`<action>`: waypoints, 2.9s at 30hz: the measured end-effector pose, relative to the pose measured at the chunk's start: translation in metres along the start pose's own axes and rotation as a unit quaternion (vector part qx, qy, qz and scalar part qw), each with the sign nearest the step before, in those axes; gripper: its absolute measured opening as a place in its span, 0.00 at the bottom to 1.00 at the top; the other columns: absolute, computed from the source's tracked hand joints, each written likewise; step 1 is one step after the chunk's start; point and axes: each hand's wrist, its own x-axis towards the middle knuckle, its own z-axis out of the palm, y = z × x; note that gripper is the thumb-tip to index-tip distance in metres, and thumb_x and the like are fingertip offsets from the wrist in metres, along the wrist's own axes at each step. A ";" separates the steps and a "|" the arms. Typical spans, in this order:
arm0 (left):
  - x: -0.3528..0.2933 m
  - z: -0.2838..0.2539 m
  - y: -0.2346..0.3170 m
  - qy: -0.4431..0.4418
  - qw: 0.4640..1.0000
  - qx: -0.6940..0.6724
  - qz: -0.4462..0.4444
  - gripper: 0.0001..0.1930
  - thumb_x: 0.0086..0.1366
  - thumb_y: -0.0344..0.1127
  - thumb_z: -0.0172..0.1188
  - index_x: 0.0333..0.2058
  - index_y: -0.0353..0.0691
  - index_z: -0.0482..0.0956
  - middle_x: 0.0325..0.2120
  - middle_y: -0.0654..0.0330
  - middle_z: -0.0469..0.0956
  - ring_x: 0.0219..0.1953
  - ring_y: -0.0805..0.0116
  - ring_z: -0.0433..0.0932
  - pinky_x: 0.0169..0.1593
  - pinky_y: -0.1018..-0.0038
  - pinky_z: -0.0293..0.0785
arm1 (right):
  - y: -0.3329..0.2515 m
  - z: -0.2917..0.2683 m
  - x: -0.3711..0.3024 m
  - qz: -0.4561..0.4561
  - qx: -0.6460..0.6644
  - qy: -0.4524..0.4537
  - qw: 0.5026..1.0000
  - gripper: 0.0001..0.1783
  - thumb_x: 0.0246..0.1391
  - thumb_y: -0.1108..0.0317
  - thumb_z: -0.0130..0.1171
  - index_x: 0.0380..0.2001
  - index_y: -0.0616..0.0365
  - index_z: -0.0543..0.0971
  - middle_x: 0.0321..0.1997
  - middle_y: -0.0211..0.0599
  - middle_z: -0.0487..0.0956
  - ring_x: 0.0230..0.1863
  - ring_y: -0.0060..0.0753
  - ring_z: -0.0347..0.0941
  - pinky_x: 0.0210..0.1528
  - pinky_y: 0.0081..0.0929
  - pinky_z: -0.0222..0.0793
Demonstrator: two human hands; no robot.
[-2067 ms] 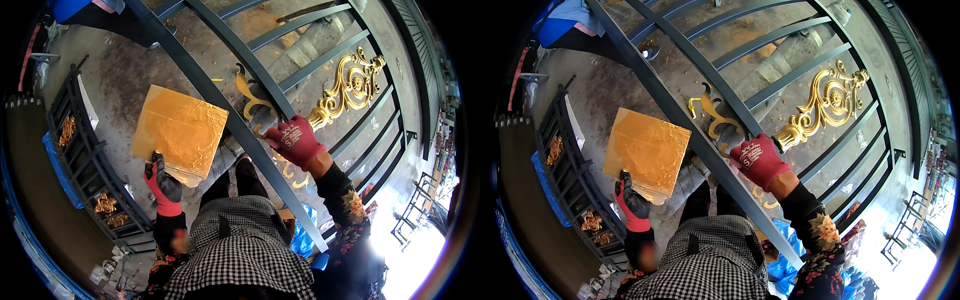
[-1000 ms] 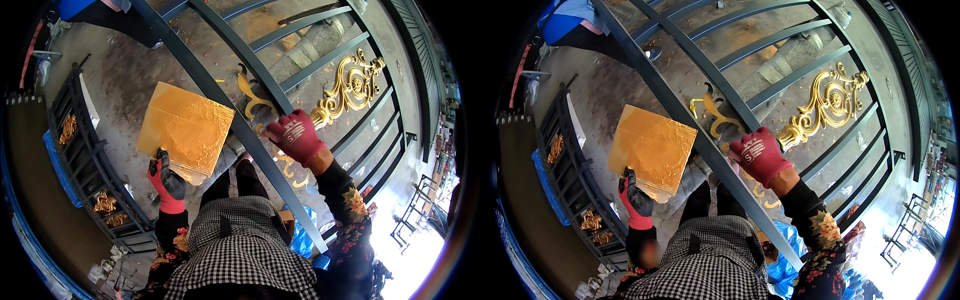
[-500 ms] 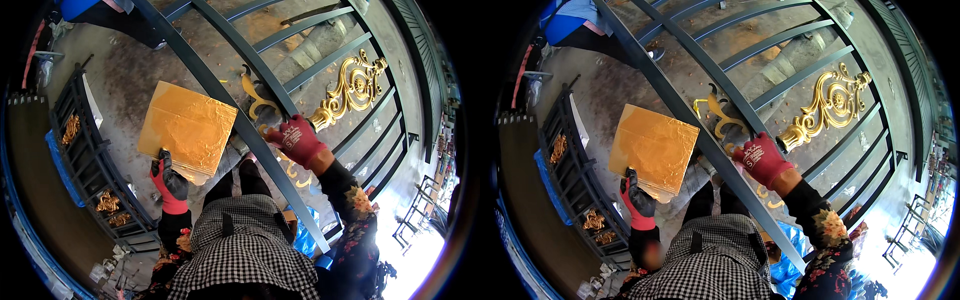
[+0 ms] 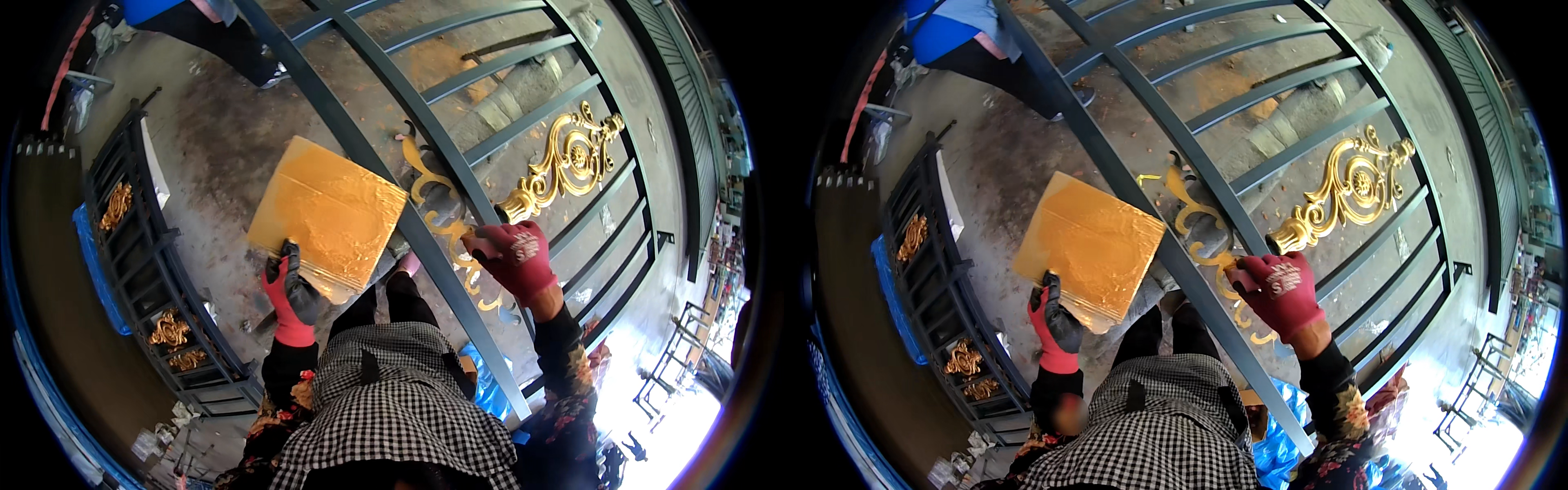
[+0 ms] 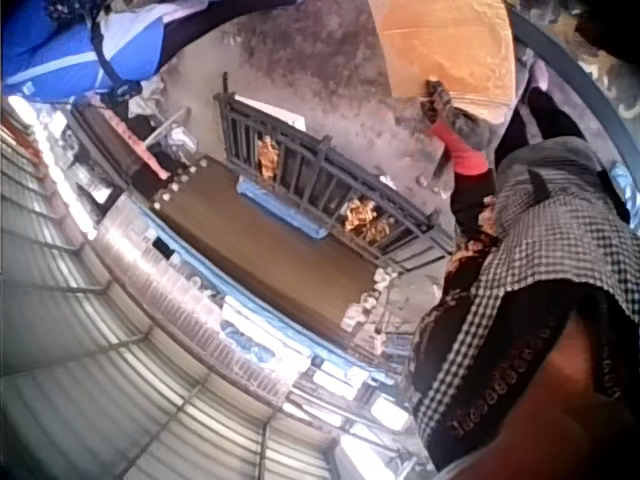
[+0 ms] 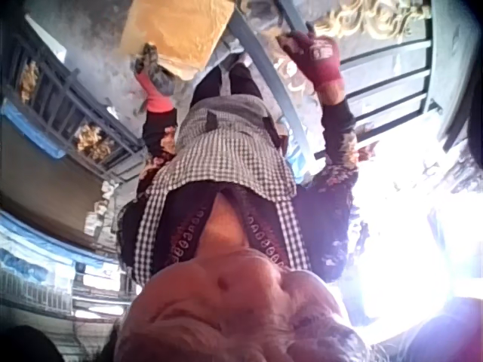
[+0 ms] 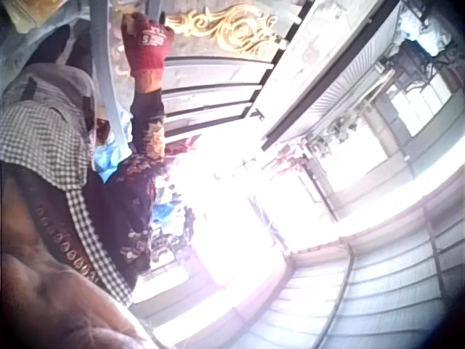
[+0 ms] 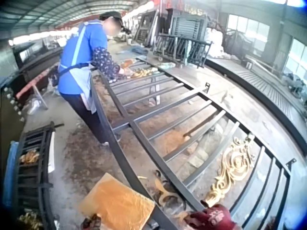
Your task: The person applies gold leaf to an ornate metal gate using a brush and a gold leaf pad. They carefully press and smooth the leaf onto the decorative scrollwork and bars of the gate.
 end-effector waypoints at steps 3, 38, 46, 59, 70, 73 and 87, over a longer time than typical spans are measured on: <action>-0.010 0.019 0.018 0.015 1.000 0.024 0.012 0.11 0.67 0.33 0.55 0.44 0.33 0.76 0.38 0.61 0.77 0.40 0.75 0.75 0.44 0.76 0.71 | -0.017 0.000 0.000 0.035 0.050 0.066 0.996 0.19 0.40 0.59 0.70 0.37 0.49 0.79 0.28 0.32 0.79 0.32 0.39 0.76 0.40 0.34 0.68; -0.005 -0.017 -0.005 0.100 0.993 -0.060 0.033 0.10 0.67 0.30 0.54 0.41 0.28 0.77 0.37 0.60 0.78 0.38 0.75 0.74 0.45 0.77 0.70 | 0.016 0.087 0.150 0.332 0.149 0.124 0.923 0.27 0.48 0.42 0.58 0.33 0.57 0.80 0.31 0.51 0.81 0.37 0.55 0.78 0.40 0.43 0.72; 0.009 -0.032 -0.013 0.105 0.975 0.119 0.159 0.12 0.65 0.30 0.57 0.45 0.30 0.77 0.36 0.66 0.77 0.37 0.80 0.74 0.45 0.81 0.70 | -0.002 0.064 0.196 0.319 0.058 -0.013 0.946 0.24 0.49 0.42 0.51 0.29 0.51 0.82 0.33 0.46 0.81 0.39 0.53 0.77 0.41 0.42 0.71; 0.029 -0.030 0.005 0.099 0.988 -0.115 0.001 0.12 0.67 0.32 0.55 0.45 0.31 0.77 0.38 0.63 0.77 0.39 0.77 0.73 0.44 0.78 0.70 | 0.017 0.076 0.187 0.285 -0.081 0.024 0.955 0.26 0.49 0.41 0.51 0.30 0.54 0.81 0.33 0.47 0.81 0.39 0.55 0.77 0.41 0.44 0.71; 0.036 -0.043 -0.014 0.093 0.993 -0.067 -0.003 0.12 0.67 0.33 0.55 0.44 0.31 0.77 0.39 0.60 0.78 0.40 0.75 0.74 0.45 0.75 0.71 | 0.010 0.087 0.153 0.116 -0.073 0.151 0.979 0.15 0.47 0.60 0.64 0.40 0.50 0.77 0.31 0.40 0.81 0.33 0.48 0.78 0.37 0.39 0.72; 0.035 -0.044 -0.011 0.097 0.993 -0.064 0.004 0.12 0.66 0.32 0.55 0.45 0.30 0.77 0.38 0.61 0.78 0.39 0.76 0.74 0.45 0.77 0.71 | 0.010 0.093 0.154 0.099 -0.146 0.149 0.973 0.15 0.48 0.63 0.62 0.41 0.48 0.76 0.30 0.37 0.81 0.32 0.45 0.78 0.36 0.39 0.70; 0.036 -0.048 -0.023 0.108 0.990 0.013 0.094 0.12 0.65 0.29 0.56 0.45 0.31 0.78 0.37 0.66 0.78 0.37 0.80 0.74 0.45 0.81 0.70 | 0.016 0.082 0.200 0.014 -0.196 0.092 0.976 0.14 0.53 0.62 0.58 0.44 0.43 0.73 0.31 0.33 0.79 0.32 0.40 0.77 0.36 0.39 0.66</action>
